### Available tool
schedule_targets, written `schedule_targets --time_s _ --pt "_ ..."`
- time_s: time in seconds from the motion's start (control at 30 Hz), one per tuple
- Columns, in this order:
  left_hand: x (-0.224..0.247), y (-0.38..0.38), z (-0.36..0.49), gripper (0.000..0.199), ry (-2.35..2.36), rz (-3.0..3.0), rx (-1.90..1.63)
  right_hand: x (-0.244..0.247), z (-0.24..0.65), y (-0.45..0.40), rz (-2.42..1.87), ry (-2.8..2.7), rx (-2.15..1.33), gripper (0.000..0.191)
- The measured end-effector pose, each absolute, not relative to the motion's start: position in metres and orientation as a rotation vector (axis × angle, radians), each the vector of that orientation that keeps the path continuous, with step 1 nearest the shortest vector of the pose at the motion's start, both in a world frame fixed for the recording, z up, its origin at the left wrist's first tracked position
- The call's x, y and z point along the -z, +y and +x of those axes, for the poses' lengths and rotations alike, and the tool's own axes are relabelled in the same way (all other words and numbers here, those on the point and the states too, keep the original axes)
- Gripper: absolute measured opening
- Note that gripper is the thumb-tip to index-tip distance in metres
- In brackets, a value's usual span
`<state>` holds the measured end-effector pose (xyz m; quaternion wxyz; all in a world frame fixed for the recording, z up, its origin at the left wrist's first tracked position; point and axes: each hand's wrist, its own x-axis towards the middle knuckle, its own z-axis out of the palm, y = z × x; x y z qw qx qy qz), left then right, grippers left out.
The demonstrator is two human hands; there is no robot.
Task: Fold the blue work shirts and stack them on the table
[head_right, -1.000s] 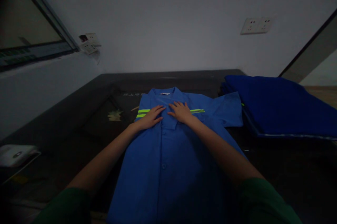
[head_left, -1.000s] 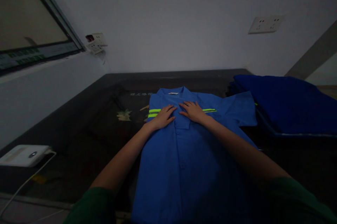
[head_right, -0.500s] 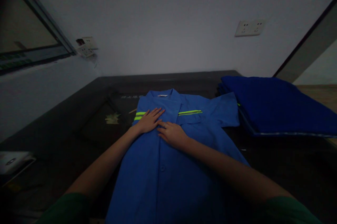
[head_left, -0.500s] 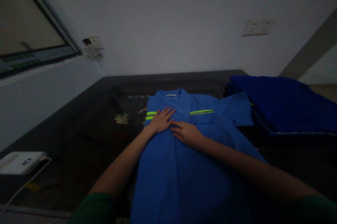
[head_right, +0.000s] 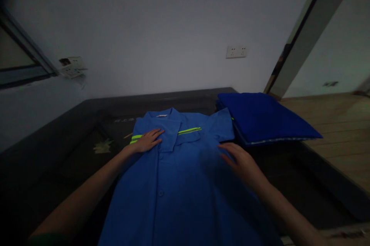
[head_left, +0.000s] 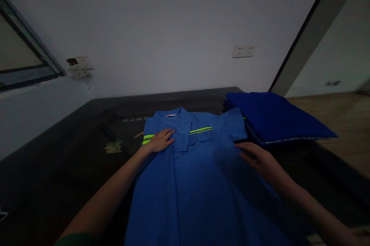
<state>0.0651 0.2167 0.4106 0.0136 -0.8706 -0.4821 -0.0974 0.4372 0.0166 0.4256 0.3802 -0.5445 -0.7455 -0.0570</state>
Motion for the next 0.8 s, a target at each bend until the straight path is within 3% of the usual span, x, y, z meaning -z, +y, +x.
schedule_targets --time_s 0.13,0.3,0.4,0.6,0.8 --pt "-0.450 0.218 0.083 0.048 -1.526 -2.639 0.236 -0.399 0.488 -0.067 -1.596 -1.522 -0.084 0.046" --pt "-0.482 0.200 0.171 0.038 -1.355 -2.528 0.444 -0.339 0.492 -0.143 -1.747 -1.214 -0.359 0.053" --pt "-0.480 0.174 0.250 0.035 -1.127 -2.631 0.475 -0.307 0.481 -0.158 -1.705 -1.075 -0.374 0.052" --pt "-0.455 0.130 0.362 0.054 -0.969 -2.687 0.552 -0.262 0.464 -0.154 -1.520 -1.218 -0.549 0.043" --pt "-0.447 0.133 0.389 0.039 -1.088 -2.697 0.726 -0.227 0.449 -0.159 -1.443 -1.102 -0.424 0.041"
